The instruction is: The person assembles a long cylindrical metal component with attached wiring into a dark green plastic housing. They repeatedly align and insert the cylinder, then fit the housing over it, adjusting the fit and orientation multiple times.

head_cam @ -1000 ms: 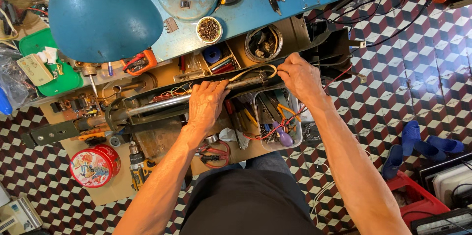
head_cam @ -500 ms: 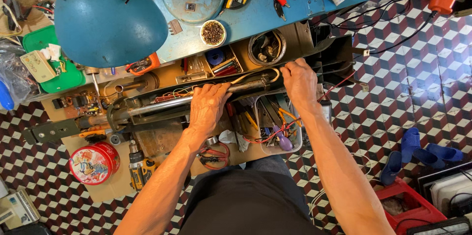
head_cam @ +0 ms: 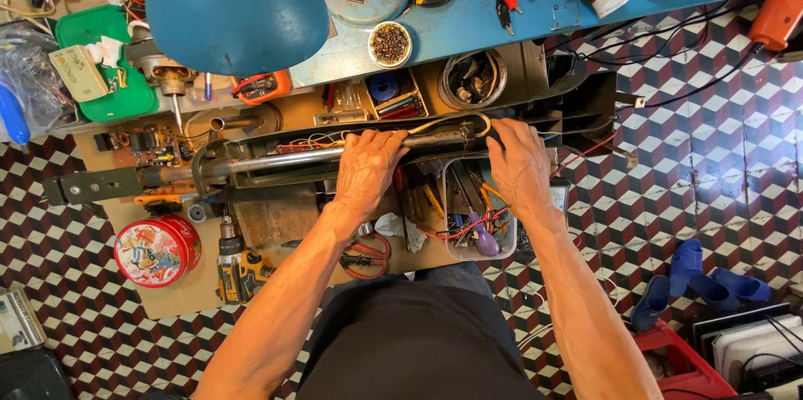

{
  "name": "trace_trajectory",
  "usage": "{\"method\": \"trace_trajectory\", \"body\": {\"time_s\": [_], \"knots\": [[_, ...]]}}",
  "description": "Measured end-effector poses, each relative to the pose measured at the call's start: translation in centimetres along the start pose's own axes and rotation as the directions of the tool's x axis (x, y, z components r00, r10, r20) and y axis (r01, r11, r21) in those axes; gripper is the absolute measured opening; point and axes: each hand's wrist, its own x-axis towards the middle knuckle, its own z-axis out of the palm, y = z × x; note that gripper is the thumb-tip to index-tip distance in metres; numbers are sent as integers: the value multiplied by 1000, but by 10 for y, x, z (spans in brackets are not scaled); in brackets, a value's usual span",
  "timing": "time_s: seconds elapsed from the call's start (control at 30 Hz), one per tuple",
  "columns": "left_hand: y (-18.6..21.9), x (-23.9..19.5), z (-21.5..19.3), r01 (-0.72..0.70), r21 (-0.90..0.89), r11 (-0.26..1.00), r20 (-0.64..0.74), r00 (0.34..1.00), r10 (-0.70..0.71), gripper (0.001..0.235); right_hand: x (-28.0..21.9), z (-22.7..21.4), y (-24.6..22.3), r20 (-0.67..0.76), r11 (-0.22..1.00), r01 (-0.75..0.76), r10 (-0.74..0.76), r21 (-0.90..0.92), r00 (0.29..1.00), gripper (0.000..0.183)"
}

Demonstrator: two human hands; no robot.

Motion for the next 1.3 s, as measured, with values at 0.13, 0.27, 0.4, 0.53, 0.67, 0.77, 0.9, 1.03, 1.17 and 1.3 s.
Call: {"method": "trace_trajectory", "body": {"time_s": [0.13,0.27,0.4,0.53,0.67,0.77,0.9,1.03,1.17,1.3], "knots": [[3,2,2,-2,-6,1000,19,1000,2,26,-19,9,-7,-25,989,-120,123,85,992,31],[8,3,7,-13,2,1000,-5,1000,13,27,-28,17,-13,-29,981,-160,163,106,986,34],[8,2,12,-8,1,1000,-25,1000,8,26,-27,17,-14,-7,948,-274,278,163,960,36],[2,-2,6,-30,3,1000,-33,999,30,27,-26,18,-17,16,923,-319,323,216,946,35],[-3,-4,4,-20,0,1000,-6,1000,20,26,-26,12,-10,-34,958,-221,231,181,972,29],[-9,-8,8,-22,-1,1000,-14,1000,22,26,-27,13,1,-61,975,-172,182,142,981,29],[-16,-12,6,-65,27,998,-45,997,66,29,-32,26,10,-63,973,-184,194,136,979,27],[7,-2,2,-26,-47,999,-45,999,24,22,-33,15,19,-84,993,-121,121,-4,989,30],[-5,-15,0,-17,-26,1000,-65,998,15,15,-37,20,15,22,987,-147,146,65,989,32],[-10,-15,36,29,4,1000,-122,992,-28,18,-39,25,42,52,989,-146,144,37,988,37]]}}
